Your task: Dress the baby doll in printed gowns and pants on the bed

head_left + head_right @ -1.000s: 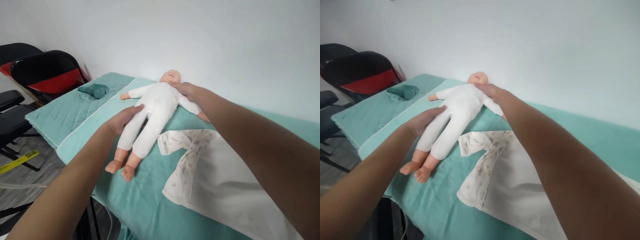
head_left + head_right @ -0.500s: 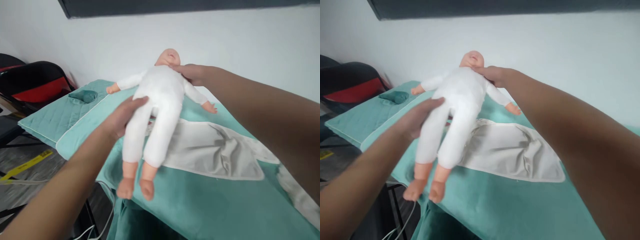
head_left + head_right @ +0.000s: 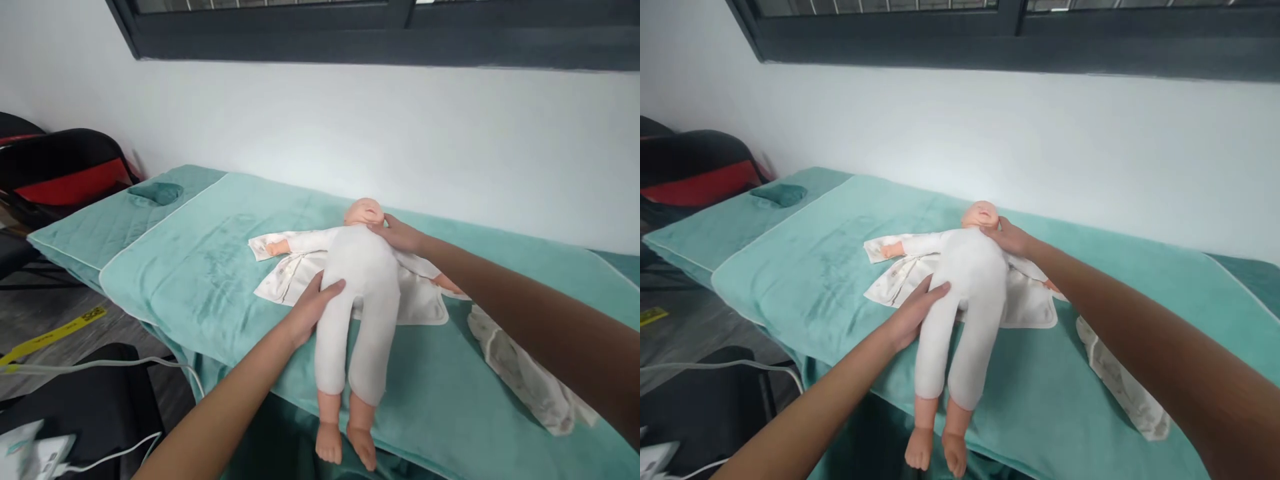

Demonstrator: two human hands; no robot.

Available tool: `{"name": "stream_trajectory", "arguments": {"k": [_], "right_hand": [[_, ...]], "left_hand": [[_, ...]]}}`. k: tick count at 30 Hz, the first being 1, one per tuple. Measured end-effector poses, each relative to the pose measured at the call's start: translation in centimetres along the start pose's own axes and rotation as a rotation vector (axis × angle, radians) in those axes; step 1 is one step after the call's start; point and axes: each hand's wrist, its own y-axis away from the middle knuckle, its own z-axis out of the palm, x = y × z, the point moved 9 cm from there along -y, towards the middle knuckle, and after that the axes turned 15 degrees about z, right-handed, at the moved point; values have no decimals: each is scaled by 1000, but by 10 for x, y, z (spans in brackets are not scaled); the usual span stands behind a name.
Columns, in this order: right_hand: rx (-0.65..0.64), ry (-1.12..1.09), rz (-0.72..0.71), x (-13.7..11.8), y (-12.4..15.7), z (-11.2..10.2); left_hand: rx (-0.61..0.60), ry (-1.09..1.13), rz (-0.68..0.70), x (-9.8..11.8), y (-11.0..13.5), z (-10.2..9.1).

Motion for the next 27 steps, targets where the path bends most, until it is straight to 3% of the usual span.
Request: {"name": "stream_trajectory", "arguments": {"k": [2,4,6,9,12,14,16,21,24,27], "right_hand": [[175,252,-77,-15,4,-10],[346,444,-223,-45,13,-13],[403,511,-397,-81,24,0],[188,553,-603,-127,33,56],[4,643,-611,-153,28,106],[-56,647,-577,-160,20,122],[-92,608,-563,-163,13,125],[19,376,-510,-151,3,83],[-81,271,-541,-145,10,74],[-155,285,-496,-139,13,76]], "left_hand": [[-51,-170,15,6,-9,-9],[-66,-444,74,18,-23,-23],[-46,-799,201,33,-40,-36],[-78,-1317,417,44,-57,-39],[-184,-1588,530,34,-61,-33],[-188,-1657,562,31,-59,-34],[-172,-1702,575,34,-58,-36],[-1,-1760,488,54,-73,-62],[129,-1581,409,62,-87,-90],[239,-1192,363,64,-96,-119]]}}
